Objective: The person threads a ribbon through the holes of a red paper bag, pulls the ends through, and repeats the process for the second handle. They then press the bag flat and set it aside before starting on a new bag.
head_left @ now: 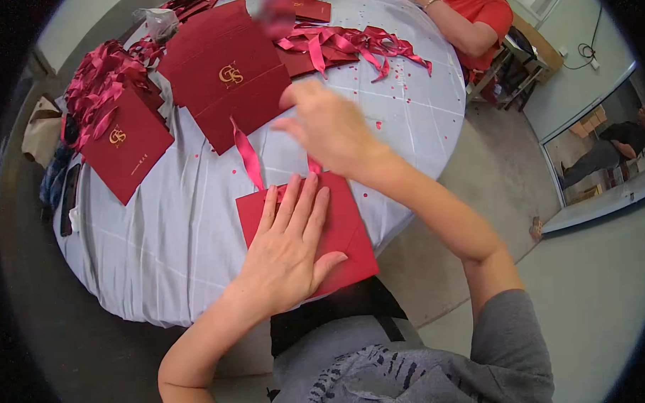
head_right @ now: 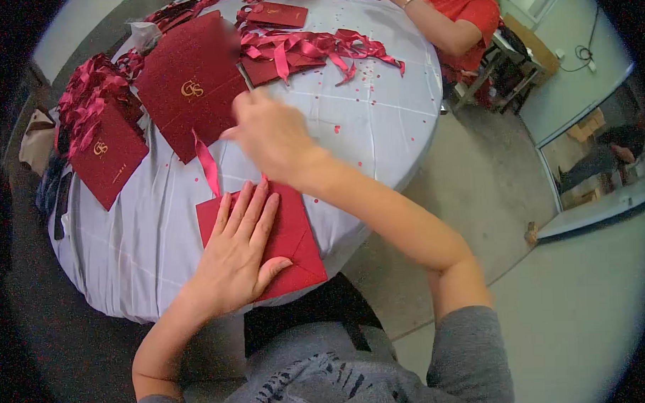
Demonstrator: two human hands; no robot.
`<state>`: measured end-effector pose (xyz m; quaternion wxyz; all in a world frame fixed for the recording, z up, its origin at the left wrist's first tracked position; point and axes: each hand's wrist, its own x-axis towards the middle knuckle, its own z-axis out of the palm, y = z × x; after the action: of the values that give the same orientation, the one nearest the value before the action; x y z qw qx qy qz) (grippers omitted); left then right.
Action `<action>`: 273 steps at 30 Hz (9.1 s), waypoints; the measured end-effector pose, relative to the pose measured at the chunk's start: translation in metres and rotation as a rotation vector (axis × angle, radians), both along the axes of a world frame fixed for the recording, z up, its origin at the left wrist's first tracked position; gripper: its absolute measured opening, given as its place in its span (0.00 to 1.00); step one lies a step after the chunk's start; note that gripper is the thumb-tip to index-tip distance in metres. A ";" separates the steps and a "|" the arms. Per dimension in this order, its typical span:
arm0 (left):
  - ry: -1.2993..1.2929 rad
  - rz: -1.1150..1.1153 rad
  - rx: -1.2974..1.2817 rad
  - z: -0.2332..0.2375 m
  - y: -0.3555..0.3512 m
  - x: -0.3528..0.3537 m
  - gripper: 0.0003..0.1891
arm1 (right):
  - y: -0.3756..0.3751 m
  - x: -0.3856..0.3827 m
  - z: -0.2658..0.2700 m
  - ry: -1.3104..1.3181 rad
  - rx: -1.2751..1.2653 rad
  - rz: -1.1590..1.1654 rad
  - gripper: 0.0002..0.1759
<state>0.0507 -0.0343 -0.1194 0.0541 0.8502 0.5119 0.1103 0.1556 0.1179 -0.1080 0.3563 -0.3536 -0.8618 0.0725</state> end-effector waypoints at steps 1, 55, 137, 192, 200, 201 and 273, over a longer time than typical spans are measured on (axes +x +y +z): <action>0.006 -0.005 -0.003 0.000 0.000 0.000 0.41 | -0.002 -0.011 -0.001 0.006 -0.003 -0.005 0.19; -0.461 0.384 0.816 0.062 -0.023 -0.020 0.18 | -0.053 0.065 0.065 0.332 0.141 0.324 0.30; -1.228 0.136 -0.200 0.042 0.055 -0.089 0.12 | -0.039 -0.005 0.059 0.281 -0.221 0.355 0.06; -1.059 0.227 0.364 0.043 0.037 -0.058 0.08 | -0.075 -0.021 0.067 -0.194 0.361 0.186 0.12; -0.956 0.242 0.413 0.042 0.035 -0.057 0.09 | -0.072 -0.027 0.060 0.055 0.135 0.222 0.10; -0.950 0.250 0.410 0.041 0.035 -0.056 0.09 | -0.072 -0.028 0.058 0.082 0.128 0.232 0.10; -0.627 0.072 0.520 0.063 0.032 -0.036 0.19 | -0.018 -0.002 0.117 0.643 -0.097 0.330 0.10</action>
<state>0.0144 -0.0024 -0.0568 -0.0131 0.7423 0.4552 0.4914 0.1541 0.1000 0.0091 0.5754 -0.1855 -0.7468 0.2773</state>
